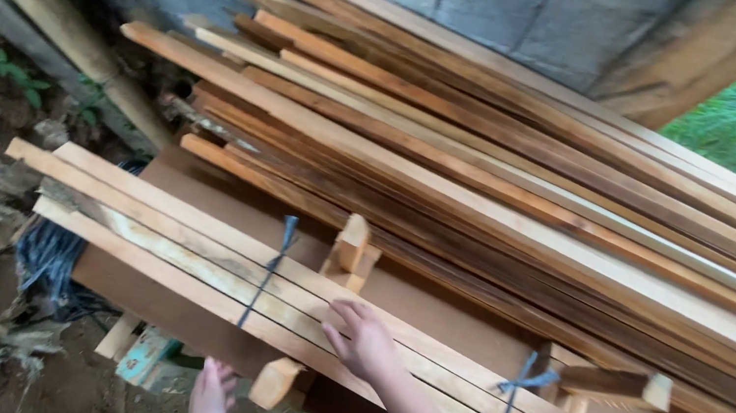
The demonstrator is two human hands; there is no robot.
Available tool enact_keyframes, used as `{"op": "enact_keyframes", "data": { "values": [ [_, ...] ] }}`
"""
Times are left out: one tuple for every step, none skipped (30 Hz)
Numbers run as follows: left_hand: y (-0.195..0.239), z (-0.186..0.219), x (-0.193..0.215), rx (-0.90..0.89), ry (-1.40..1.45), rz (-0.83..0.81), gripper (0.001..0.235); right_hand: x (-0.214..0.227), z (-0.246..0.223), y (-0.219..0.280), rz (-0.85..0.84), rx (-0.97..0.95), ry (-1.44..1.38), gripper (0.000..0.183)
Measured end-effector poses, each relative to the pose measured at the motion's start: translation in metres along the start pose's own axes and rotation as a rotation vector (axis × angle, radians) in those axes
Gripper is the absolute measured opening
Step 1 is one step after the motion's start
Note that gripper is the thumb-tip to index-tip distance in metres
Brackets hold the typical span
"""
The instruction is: The person stacks thin wooden planks on a wooden rack and secures them into bundles using black straps. They repeatedly align the planks, wrap the straps around the stack, and tie them off before moving the completed bundle aside.
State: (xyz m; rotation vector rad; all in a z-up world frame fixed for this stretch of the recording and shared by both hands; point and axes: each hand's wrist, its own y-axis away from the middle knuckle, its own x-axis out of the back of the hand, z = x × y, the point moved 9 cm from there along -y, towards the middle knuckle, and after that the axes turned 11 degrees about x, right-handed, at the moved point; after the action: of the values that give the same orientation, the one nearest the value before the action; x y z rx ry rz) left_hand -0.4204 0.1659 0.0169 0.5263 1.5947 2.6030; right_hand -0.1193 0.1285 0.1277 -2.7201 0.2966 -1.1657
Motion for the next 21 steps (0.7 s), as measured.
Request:
{"op": "enact_keyframes", "data": {
  "values": [
    [0.007,0.018,-0.004,0.019,0.010,0.012,0.065,-0.016,0.002,-0.019,-0.021,0.003,-0.012,0.040],
    [0.014,0.043,-0.004,-0.039,0.043,0.050,0.066,-0.030,0.001,-0.039,-0.005,0.040,0.021,0.042],
    [0.018,0.072,-0.004,-0.104,0.079,0.089,0.069,-0.045,-0.001,-0.063,0.016,0.086,0.056,0.044],
    [-0.004,0.077,-0.009,-0.093,0.092,0.102,0.069,-0.065,0.003,-0.080,0.000,0.096,0.046,0.044],
    [-0.026,0.080,-0.013,-0.056,0.156,0.123,0.074,-0.087,0.010,-0.097,-0.063,0.065,0.077,0.058],
    [-0.048,0.083,-0.018,-0.020,0.221,0.143,0.082,-0.109,0.018,-0.113,-0.126,0.036,0.109,0.073],
    [-0.045,0.091,-0.024,-0.008,0.232,0.152,0.082,-0.114,0.012,-0.134,-0.142,0.043,0.103,0.073],
    [-0.041,0.095,-0.027,0.046,0.323,0.192,0.084,-0.134,0.023,-0.147,-0.326,-0.142,0.027,0.079],
    [-0.036,0.098,-0.032,0.102,0.413,0.232,0.088,-0.152,0.031,-0.154,-0.513,-0.328,-0.047,0.086],
    [-0.033,0.097,-0.034,0.117,0.425,0.241,0.088,-0.155,0.028,-0.164,-0.533,-0.323,-0.048,0.086],
    [-0.032,0.099,-0.035,0.131,0.454,0.256,0.094,-0.160,0.029,-0.174,-0.566,-0.355,-0.028,0.081],
    [-0.031,0.100,-0.037,0.146,0.484,0.271,0.101,-0.164,0.031,-0.183,-0.598,-0.387,-0.008,0.085],
    [-0.037,0.096,-0.036,0.160,0.490,0.280,0.101,-0.166,0.032,-0.189,-0.615,-0.385,-0.010,0.085],
    [-0.042,0.097,-0.035,0.121,0.558,0.276,0.092,-0.170,0.034,-0.191,-0.645,-0.432,-0.068,0.084],
    [-0.048,0.097,-0.037,0.081,0.629,0.271,0.084,-0.172,0.038,-0.195,-0.674,-0.476,-0.122,0.084],
    [-0.049,0.094,-0.037,0.093,0.639,0.278,0.084,-0.175,0.039,-0.195,-0.691,-0.472,-0.120,0.084],
    [-0.051,0.095,-0.036,0.089,0.634,0.300,0.077,-0.179,0.041,-0.195,-0.710,-0.502,-0.169,0.081],
    [-0.052,0.095,-0.035,0.085,0.629,0.322,0.071,-0.183,0.042,-0.195,-0.730,-0.533,-0.217,0.078],
    [-0.056,0.092,-0.035,0.094,0.637,0.327,0.071,-0.188,0.046,-0.197,-0.743,-0.530,-0.215,0.078],
    [-0.059,0.091,-0.034,0.062,0.614,0.350,0.075,-0.195,0.051,-0.193,-0.792,-0.568,-0.236,0.089],
    [-0.060,0.090,-0.034,0.031,0.594,0.372,0.079,-0.200,0.056,-0.189,-0.843,-0.604,-0.255,0.101]
  ]
}}
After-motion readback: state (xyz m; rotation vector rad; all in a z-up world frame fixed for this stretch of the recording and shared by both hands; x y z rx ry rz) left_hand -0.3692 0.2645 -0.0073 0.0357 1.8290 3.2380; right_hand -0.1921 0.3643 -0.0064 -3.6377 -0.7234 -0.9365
